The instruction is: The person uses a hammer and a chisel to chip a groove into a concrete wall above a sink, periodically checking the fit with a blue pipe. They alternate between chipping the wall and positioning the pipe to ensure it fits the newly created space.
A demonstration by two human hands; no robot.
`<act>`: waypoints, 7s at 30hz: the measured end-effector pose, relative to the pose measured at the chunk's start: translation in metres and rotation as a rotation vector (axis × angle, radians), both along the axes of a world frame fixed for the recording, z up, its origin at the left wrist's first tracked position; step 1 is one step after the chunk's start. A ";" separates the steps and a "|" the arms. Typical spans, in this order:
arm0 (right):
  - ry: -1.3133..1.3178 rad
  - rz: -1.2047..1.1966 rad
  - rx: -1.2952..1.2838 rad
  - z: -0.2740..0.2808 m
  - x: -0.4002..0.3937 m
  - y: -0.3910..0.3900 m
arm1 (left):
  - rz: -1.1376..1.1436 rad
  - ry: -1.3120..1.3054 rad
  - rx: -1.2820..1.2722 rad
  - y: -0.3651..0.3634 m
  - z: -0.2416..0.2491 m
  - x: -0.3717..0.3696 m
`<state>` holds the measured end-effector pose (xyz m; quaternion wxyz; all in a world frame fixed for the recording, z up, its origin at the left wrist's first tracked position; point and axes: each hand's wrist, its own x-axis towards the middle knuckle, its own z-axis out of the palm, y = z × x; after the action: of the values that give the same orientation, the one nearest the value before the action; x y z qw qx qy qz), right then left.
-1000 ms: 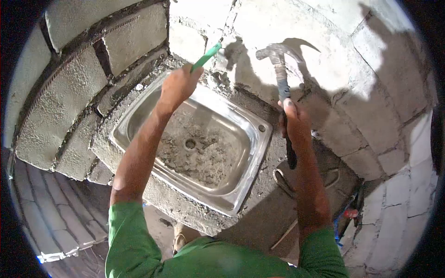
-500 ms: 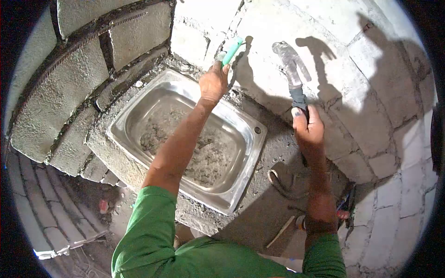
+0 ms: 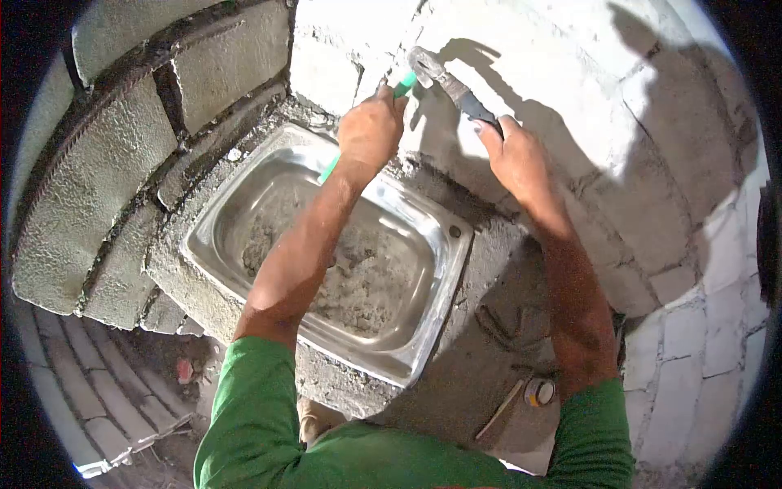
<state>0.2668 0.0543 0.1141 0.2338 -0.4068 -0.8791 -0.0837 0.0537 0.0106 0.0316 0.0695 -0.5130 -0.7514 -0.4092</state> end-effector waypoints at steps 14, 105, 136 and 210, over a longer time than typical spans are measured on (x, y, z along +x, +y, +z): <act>0.375 0.016 -0.206 -0.018 0.028 -0.015 | -0.134 -0.019 -0.129 0.008 -0.009 -0.010; 0.601 -1.091 -0.061 -0.247 0.536 -0.359 | -0.212 0.238 -0.277 -0.325 -0.168 0.186; -0.450 -0.821 -0.227 -0.609 0.838 -0.555 | 0.227 -0.412 0.002 -0.512 -0.260 0.185; 1.343 -1.274 -0.678 -0.467 0.553 -0.644 | -0.344 0.141 -0.286 0.061 -0.155 0.044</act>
<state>0.8199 -0.5893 -0.3525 0.4668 -0.8127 -0.1577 0.3109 0.0973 0.0719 -0.1231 -0.0223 -0.6655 -0.6964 -0.2677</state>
